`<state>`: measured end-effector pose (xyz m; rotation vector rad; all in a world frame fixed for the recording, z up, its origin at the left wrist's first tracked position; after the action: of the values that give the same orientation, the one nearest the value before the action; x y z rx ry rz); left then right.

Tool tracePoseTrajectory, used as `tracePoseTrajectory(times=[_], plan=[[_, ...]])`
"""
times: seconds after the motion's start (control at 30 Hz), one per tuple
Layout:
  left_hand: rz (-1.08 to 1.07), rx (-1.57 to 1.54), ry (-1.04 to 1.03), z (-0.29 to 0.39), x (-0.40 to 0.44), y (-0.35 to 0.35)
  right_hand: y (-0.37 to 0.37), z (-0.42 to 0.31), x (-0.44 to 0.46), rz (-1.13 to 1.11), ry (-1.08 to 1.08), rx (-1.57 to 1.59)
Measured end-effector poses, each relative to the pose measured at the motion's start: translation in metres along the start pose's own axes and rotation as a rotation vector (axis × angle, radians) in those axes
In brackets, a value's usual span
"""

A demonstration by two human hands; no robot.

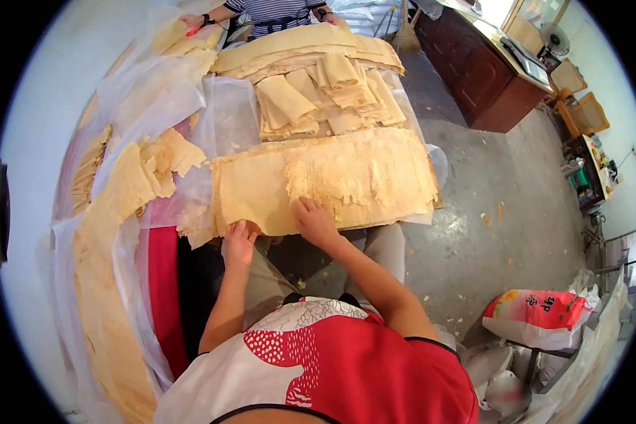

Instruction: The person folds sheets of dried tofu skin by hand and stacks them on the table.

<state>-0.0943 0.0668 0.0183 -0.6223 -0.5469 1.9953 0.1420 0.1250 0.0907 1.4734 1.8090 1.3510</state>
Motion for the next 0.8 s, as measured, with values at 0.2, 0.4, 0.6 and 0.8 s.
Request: tracePoseTrajectory(times=[0.2, 0.4, 0.6, 0.8], plan=[[-0.047, 0.147, -0.109, -0.006, -0.001, -0.018, -0.005, 0.011, -0.009, -0.001, 0.032, 0.075], [0.188, 0.201, 0.077, -0.020, 0.003, -0.029, 0.029, 0.032, 0.003, 0.163, -0.018, -0.046], [0.000, 0.627, -0.132, 0.009, 0.001, -0.087, 0.009, 0.050, -0.003, 0.061, -0.059, -0.141], [-0.649, 0.939, -0.726, -0.026, -0.024, -0.212, 0.005, 0.076, 0.002, 0.066, -0.057, -0.077]])
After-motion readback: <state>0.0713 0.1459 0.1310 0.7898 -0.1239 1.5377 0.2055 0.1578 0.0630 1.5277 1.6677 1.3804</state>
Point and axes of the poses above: each hand's wrist, its own x-axis towards the middle knuckle, its own y-axis out of the back of the hand, z = x × y, the point moved 7 cm from there along x, towards the middle knuckle, and after that the axes turned 9 degrees about -y, right-handed, at the moved point
